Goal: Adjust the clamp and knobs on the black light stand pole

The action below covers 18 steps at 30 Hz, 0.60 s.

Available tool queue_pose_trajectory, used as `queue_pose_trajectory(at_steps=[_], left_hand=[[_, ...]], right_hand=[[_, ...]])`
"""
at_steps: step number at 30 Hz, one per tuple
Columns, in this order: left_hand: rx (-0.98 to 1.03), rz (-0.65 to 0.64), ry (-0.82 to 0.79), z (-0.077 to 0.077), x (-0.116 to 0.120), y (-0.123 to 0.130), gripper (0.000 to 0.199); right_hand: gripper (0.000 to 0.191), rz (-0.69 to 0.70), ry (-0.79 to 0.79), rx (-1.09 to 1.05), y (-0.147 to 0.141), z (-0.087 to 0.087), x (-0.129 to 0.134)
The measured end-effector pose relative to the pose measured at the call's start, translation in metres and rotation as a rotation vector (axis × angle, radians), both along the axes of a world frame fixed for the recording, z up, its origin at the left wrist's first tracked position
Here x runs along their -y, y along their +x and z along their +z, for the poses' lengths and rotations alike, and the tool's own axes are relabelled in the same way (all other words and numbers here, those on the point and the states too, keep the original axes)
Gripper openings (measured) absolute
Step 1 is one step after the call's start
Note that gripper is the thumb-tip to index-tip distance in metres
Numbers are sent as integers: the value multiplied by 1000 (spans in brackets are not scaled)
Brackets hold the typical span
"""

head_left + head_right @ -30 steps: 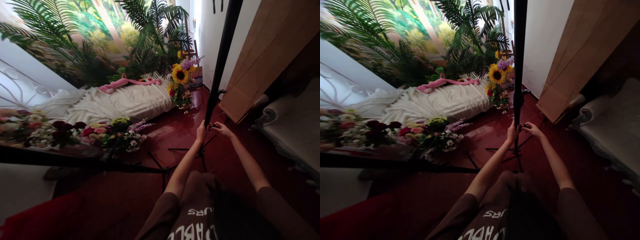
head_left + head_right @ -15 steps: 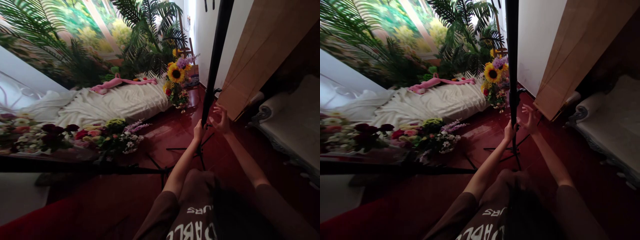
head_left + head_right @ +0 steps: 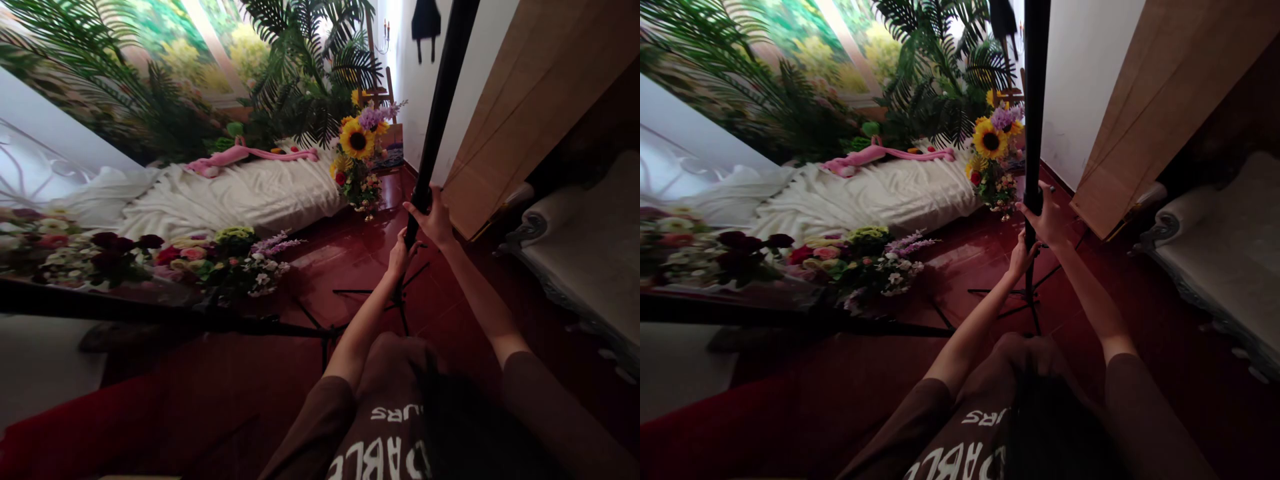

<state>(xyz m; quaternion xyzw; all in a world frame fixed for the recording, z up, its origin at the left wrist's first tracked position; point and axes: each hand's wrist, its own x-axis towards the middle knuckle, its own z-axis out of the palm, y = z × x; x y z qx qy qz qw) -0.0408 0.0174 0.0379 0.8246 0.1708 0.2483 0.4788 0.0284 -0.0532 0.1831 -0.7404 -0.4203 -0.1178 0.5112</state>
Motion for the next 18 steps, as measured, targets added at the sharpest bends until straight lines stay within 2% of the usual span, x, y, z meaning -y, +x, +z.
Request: queue_pose_trajectory(at_steps=[6,10,14,16,18], left_hand=[[-61,-35,-7,-4,-3,2,69],[-51,-50,-23,-6,-3,4,63],[-19,-48,-60,-9,-2,6,52],[14,-45,-61,-11,-2,6,48],[51,-45,-56,-13,-1,6,46]], right_hand=[[60,-83,-144,-76,-9,-47,5],[60,-81,-130,-91,-9,-52,4],[62,63,-74,-84,-7,-54,17],[61,116,-18,-81,-7,-65,32],[59,106,18,-106,-6,-83,49]])
